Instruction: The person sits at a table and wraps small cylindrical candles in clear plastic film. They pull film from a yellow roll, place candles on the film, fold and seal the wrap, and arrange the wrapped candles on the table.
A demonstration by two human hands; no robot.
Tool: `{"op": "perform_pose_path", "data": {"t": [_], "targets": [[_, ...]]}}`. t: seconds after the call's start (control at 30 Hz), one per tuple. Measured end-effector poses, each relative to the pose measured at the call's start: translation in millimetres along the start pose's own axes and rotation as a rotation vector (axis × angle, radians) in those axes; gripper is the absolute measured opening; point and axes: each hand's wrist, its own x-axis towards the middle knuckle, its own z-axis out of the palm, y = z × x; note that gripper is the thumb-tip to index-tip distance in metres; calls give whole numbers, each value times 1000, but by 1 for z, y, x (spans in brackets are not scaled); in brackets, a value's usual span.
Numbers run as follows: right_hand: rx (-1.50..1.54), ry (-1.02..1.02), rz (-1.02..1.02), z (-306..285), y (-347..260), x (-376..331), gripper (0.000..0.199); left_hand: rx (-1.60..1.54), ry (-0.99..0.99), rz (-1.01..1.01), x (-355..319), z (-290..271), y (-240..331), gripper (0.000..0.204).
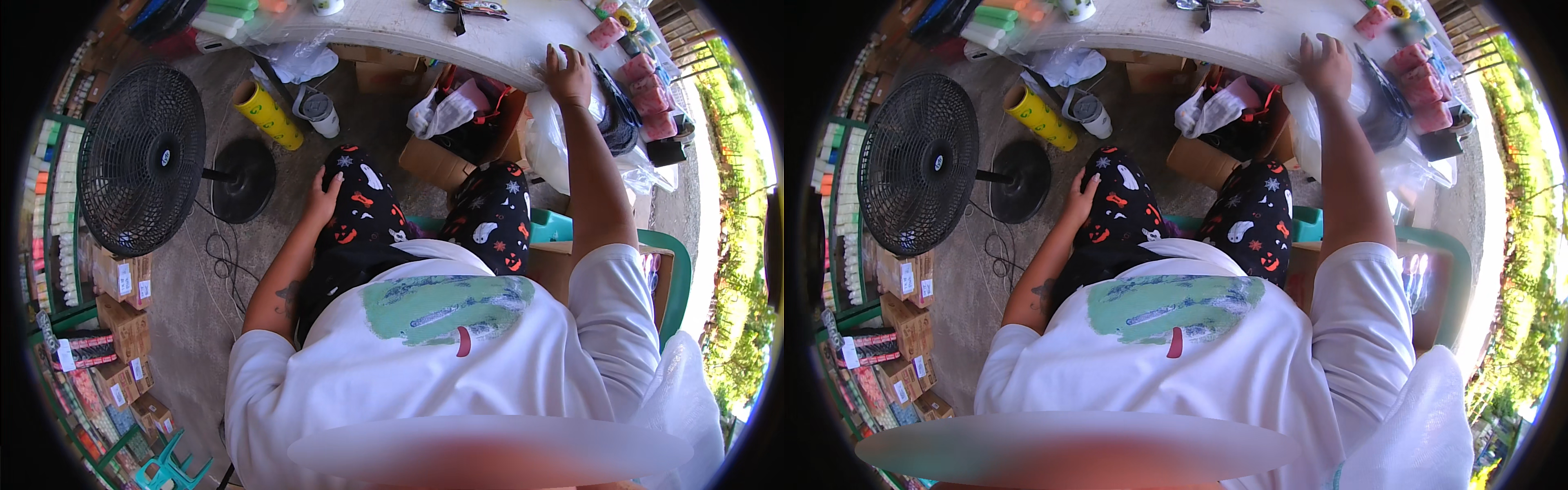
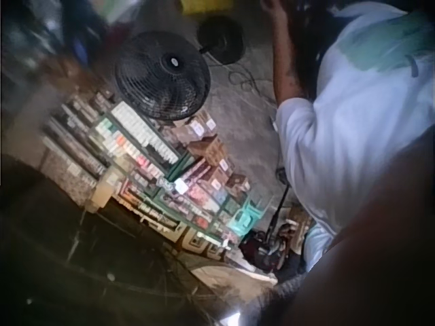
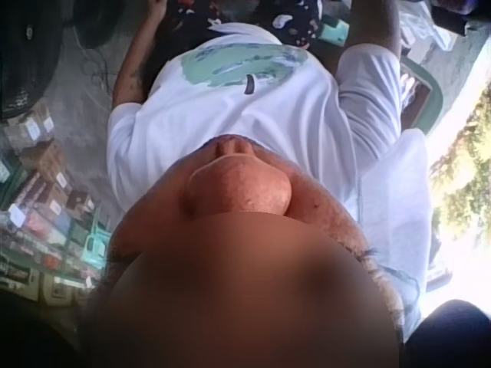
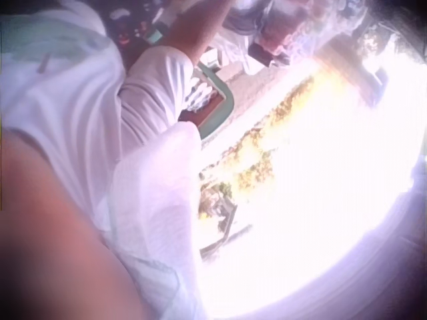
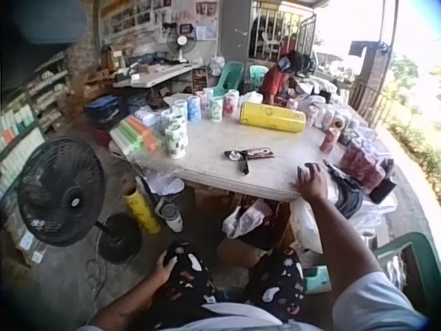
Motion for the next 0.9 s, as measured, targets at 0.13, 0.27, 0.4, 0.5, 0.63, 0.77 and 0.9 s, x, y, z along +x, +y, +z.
{"op": "perform_pose_path", "data": {"t": [0.13, 0.27, 0.4, 0.5, 0.63, 0.77, 0.9], "targets": [[9, 20, 2, -5, -6, -1, 40, 51, -10, 81, 4, 1, 2, 70], [47, 14, 43, -6, -10, -5, 41, 63, -24, 102, -3, -1, 17, 69], [73, 48, 38, -8, -10, -4, 42, 54, -67, 103, -5, -1, 28, 72], [88, 61, 31, -7, -8, -5, 41, 127, -73, 121, 1, 1, 20, 71], [72, 25, 62, -8, -6, -8, 40, 555, -168, 256, 14, -8, 29, 70], [65, -45, 107, -10, -5, -6, 43, 939, -526, 331, 24, 9, 97, 74], [71, -87, 128, -12, -18, 2, 48, 889, -1100, 495, 37, 96, 76, 77]]}}
